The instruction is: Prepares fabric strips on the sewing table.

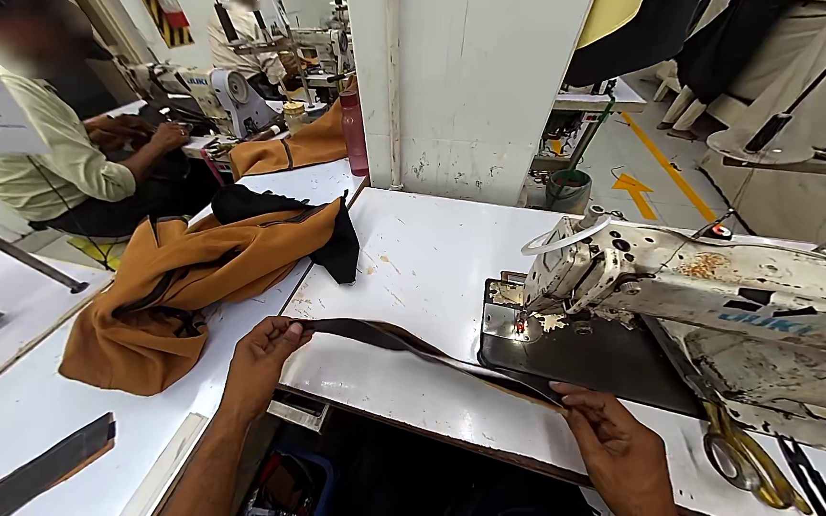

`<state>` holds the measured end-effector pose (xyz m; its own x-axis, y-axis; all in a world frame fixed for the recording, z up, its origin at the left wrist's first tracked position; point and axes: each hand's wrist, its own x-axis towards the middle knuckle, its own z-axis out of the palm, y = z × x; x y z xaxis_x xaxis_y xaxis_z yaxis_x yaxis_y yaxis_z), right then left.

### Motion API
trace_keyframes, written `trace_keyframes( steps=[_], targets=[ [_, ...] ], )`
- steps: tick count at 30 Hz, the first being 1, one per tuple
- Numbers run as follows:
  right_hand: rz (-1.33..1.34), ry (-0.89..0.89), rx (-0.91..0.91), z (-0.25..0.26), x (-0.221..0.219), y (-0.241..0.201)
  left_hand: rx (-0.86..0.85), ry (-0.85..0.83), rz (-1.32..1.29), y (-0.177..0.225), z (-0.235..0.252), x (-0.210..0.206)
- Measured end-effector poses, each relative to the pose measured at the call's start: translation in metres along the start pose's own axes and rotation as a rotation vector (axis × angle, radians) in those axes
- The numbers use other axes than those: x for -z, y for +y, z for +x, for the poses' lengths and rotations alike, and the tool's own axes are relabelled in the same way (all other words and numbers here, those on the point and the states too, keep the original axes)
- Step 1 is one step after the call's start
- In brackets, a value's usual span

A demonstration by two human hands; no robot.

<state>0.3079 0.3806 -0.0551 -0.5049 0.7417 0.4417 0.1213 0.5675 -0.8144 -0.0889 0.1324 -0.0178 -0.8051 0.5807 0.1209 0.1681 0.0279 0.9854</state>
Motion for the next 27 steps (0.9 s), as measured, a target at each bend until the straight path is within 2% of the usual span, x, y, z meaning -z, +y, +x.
trace_keyframes(
  steps=[3,6,8,13,17,22,27],
  targets=[
    [-0.12,-0.054,0.152,0.0,0.003,0.01,-0.034,-0.006,-0.045,-0.01,0.004,0.005],
    [-0.279,-0.165,0.218,-0.003,0.001,0.019,-0.05,-0.018,0.208,-0.023,0.004,0.007],
    [-0.294,-0.196,0.183,-0.008,-0.003,0.025,-0.049,-0.068,0.352,-0.029,0.002,0.007],
    [-0.316,-0.088,0.078,-0.011,-0.013,0.029,-0.008,-0.1,0.395,-0.026,0.0,0.002],
    [-0.315,-0.111,-0.112,-0.005,-0.014,0.022,0.089,-0.081,0.475,-0.015,0.001,0.003],
    [-0.351,-0.235,-0.292,0.01,-0.012,0.015,0.245,-0.111,0.187,-0.001,-0.012,0.008],
    [-0.415,-0.23,-0.279,0.021,-0.017,0.008,0.251,-0.089,0.072,-0.005,-0.02,0.003]
  ],
)
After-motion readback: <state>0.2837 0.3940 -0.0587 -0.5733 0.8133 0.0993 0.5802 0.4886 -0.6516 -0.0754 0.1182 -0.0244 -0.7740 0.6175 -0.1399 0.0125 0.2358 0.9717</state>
